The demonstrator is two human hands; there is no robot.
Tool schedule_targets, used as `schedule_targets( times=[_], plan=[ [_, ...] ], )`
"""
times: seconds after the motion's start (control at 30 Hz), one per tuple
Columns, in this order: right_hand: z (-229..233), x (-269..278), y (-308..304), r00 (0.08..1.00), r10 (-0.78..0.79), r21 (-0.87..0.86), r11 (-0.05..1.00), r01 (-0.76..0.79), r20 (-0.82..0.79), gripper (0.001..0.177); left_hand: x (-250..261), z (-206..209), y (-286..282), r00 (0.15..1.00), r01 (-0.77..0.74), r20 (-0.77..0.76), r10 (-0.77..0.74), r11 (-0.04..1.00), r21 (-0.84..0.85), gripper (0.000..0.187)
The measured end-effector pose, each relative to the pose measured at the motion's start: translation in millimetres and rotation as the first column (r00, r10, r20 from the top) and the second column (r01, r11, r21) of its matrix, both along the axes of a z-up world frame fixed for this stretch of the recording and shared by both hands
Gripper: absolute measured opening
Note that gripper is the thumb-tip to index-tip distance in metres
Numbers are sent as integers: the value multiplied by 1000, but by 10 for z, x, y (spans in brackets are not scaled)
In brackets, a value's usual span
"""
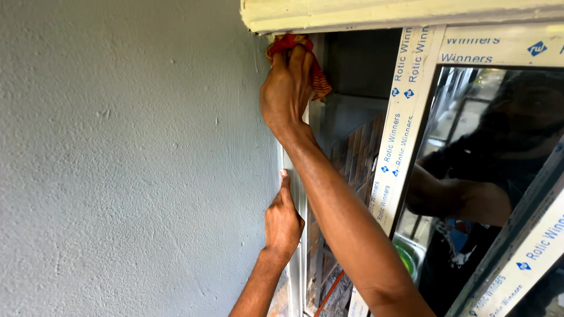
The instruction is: The person cleans the white window frame using a red cloth and water from a bucket. They wipe the frame edges and corners, repeatedly dipping the cloth into the bucket to wet it.
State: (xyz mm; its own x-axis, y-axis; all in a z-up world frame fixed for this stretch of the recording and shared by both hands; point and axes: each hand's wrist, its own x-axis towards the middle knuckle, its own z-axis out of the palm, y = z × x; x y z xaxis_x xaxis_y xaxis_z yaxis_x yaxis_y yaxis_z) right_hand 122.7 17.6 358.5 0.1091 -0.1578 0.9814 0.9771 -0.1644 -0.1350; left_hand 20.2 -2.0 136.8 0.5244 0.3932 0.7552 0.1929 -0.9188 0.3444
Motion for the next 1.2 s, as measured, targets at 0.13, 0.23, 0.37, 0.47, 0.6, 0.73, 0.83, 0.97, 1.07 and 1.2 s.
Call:
schedule_targets(
  times=[0.13, 0.23, 0.37, 0.47, 0.6, 0.73, 0.83, 0.97, 1.07, 1.2],
  plan=[
    [-298, -58, -49, 998, -51, 58, 997, 54, -42, 25, -18, -24, 27, 1000, 6, 6, -6, 1000, 5, 91],
    [-203, 150, -149, 999, 42, 24, 999, -43, 12, 10, 17, -11, -21, 998, 3, 58, -6, 999, 50, 95],
    [32, 255, -296, 902, 416, 180, 902, -393, -112, 11, -5, 5, -43, 999, -32, -30, 33, 999, 20, 94],
    [194, 180, -227, 806, 581, 301, 793, -530, -110, 23, -15, 17, -4, 997, -44, -65, 46, 999, 21, 94],
    [-37, 171, -166, 882, 455, 246, 847, -472, 125, 18, 26, -19, 17, 996, -54, -67, 54, 999, -1, 94],
    [69, 295, -130, 895, 446, 259, 865, -430, -2, 14, 22, 54, -24, 997, -68, -21, 70, 994, 89, 87],
    [140, 348, -91, 882, 470, 291, 849, -441, -33, 14, 29, 277, -105, 993, -116, -9, 121, 969, 219, 72],
    [-85, 209, -183, 902, 432, 294, 865, -406, -26, 14, 78, 918, -54, 957, -263, 50, 287, 777, 572, 63],
    [-50, 232, -246, 900, 433, 264, 874, -407, -45, 14, 44, 1119, -108, 889, -301, -44, 455, 655, 693, 65],
    [255, 319, -145, 877, 470, 299, 855, -425, -98, 10, 56, 1160, -148, 869, -310, -50, 493, 619, 722, 66]
  ],
)
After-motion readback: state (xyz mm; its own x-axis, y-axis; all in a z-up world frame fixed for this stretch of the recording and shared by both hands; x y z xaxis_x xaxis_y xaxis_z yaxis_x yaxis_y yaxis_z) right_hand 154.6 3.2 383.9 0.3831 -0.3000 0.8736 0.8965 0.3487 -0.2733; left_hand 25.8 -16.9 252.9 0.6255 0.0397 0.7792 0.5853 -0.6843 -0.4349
